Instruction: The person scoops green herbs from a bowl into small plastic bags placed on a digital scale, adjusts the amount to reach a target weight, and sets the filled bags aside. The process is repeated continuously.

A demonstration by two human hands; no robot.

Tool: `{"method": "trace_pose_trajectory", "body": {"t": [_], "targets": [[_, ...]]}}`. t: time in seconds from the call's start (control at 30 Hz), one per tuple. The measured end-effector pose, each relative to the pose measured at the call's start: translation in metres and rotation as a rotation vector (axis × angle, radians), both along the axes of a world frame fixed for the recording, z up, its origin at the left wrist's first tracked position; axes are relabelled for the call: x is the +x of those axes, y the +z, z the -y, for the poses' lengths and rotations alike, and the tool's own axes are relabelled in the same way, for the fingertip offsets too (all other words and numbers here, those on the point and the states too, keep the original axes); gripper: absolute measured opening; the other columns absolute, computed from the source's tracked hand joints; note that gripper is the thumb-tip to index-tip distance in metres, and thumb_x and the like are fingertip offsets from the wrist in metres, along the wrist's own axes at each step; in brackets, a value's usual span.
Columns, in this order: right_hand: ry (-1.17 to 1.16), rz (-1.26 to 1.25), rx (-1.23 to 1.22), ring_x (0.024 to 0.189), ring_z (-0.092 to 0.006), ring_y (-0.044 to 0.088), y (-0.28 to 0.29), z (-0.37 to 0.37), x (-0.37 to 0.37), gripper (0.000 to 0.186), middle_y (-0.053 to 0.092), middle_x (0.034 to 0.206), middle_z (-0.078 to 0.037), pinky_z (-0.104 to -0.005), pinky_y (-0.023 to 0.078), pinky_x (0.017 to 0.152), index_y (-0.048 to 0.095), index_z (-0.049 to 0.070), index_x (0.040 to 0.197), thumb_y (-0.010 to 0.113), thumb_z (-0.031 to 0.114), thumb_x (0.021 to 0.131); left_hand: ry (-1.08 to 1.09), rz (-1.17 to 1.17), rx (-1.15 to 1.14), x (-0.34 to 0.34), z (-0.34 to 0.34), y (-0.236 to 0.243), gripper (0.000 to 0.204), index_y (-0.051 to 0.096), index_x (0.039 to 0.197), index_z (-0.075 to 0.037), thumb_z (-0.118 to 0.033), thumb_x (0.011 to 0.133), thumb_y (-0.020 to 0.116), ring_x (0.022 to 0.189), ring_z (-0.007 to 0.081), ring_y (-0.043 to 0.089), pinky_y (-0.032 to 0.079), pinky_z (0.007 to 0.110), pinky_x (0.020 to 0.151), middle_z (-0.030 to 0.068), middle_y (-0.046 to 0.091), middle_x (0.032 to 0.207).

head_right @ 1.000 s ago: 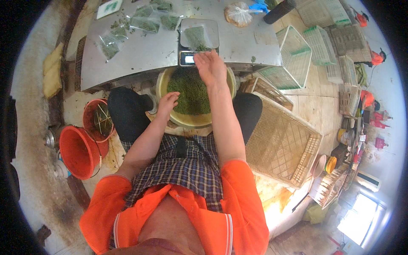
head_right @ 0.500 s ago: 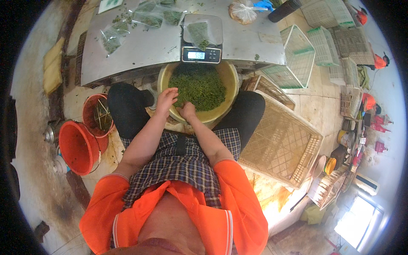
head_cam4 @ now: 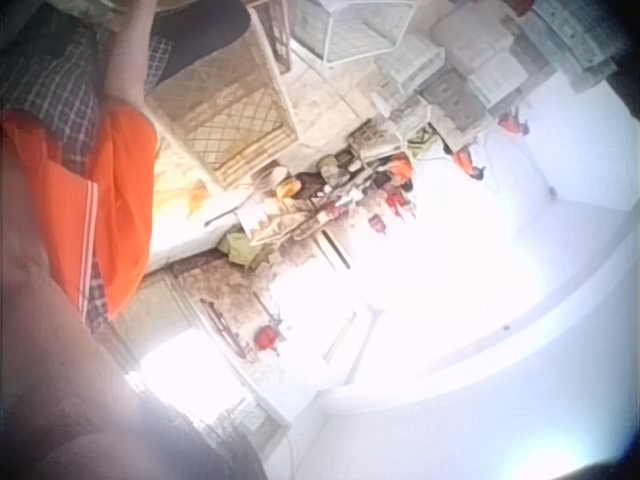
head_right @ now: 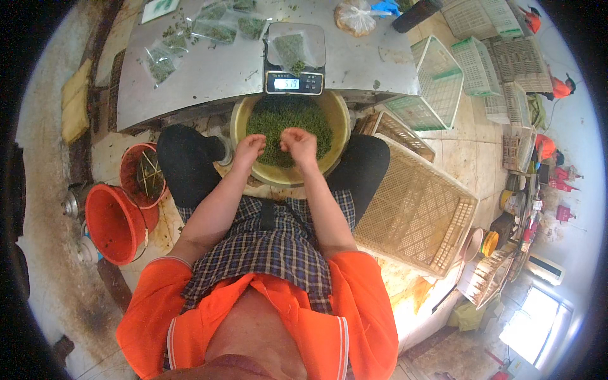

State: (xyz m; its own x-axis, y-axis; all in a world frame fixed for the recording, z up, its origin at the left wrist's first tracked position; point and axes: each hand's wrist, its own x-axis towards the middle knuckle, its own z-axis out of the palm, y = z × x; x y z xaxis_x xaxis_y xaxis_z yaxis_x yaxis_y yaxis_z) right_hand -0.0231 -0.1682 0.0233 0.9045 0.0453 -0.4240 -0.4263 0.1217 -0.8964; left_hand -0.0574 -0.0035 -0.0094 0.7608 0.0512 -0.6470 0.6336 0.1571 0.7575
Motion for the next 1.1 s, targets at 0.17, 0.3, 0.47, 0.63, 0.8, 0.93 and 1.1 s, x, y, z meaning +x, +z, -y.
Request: {"method": "trace_pose_trajectory", "body": {"t": [0.17,0.3,0.47,0.63,0.8,0.93,1.1], "targets": [[-0.157,0.402,-0.27,0.063,-0.0065,0.055,0.087,-0.017,0.09,0.015,0.062,0.068,-0.002,-0.0221,0.043,0.057,0.069,-0.005,0.088,0.064,0.008,0.08,0.006,0.017,-0.018,-0.001,0.004,0.004,0.026,0.058,0.118,-0.005,-0.019,0.098,0.05,0.108,0.0168,0.057,0.047,0.032,0.09,0.0068,0.06,0.114],[-0.222,0.365,-0.031,0.077,-0.0128,0.064,0.107,-0.035,0.122,0.036,0.069,0.087,-0.013,-0.0252,0.05,0.069,0.058,-0.01,0.117,0.059,-0.001,0.082,0.009,0.001,-0.038,0.0,0.002,0.003,0.026,0.059,0.118,-0.005,-0.019,0.098,0.051,0.108,0.0176,0.057,0.047,0.032,0.092,0.0077,0.059,0.115],[-0.154,0.351,-0.218,0.067,-0.0143,0.065,0.089,-0.011,0.063,0.028,0.069,0.086,-0.013,-0.0265,0.052,0.064,0.061,-0.006,0.112,0.051,-0.001,0.086,0.069,0.031,-0.065,-0.002,-0.002,-0.002,0.028,0.057,0.12,-0.005,-0.02,0.098,0.051,0.111,0.019,0.056,0.046,0.033,0.094,0.0083,0.058,0.118],[0.687,-0.11,-0.889,0.08,-0.027,0.068,-0.081,0.03,-0.006,0.029,0.07,0.089,-0.015,-0.0357,0.053,0.073,0.069,0.007,0.106,0.061,0.007,0.079,0.03,0.003,-0.07,0.001,0.005,0.013,0.028,0.054,0.124,-0.005,-0.018,0.099,0.049,0.115,0.0198,0.054,0.046,0.033,0.095,0.0084,0.054,0.124],[0.519,0.056,-0.937,0.073,-0.0292,0.066,-0.104,-0.035,-0.057,0.014,0.068,0.076,-0.015,-0.0364,0.051,0.07,0.069,0.002,0.083,0.067,0.012,0.074,0.036,-0.002,-0.011,-0.002,-0.004,0.018,0.027,0.055,0.122,-0.005,-0.016,0.099,0.047,0.114,0.0202,0.055,0.047,0.034,0.094,0.0093,0.055,0.123],[0.627,0.155,-0.869,0.065,-0.0273,0.065,-0.098,-0.028,-0.044,0.014,0.067,0.071,-0.015,-0.0351,0.051,0.063,0.068,0.001,0.079,0.066,0.013,0.074,0.017,0.003,0.014,0.0,-0.003,0.013,0.026,0.056,0.121,-0.005,-0.016,0.099,0.047,0.113,0.0201,0.055,0.048,0.034,0.093,0.0092,0.056,0.121],[0.464,0.153,-0.77,0.058,-0.0187,0.063,-0.061,-0.017,-0.033,0.013,0.065,0.065,-0.014,-0.0336,0.049,0.059,0.068,0.001,0.078,0.065,0.013,0.074,0.005,0.009,-0.002,0.0,-0.001,0.007,0.027,0.056,0.121,-0.005,-0.018,0.099,0.047,0.113,0.0199,0.056,0.048,0.034,0.092,0.0086,0.056,0.121]]}}
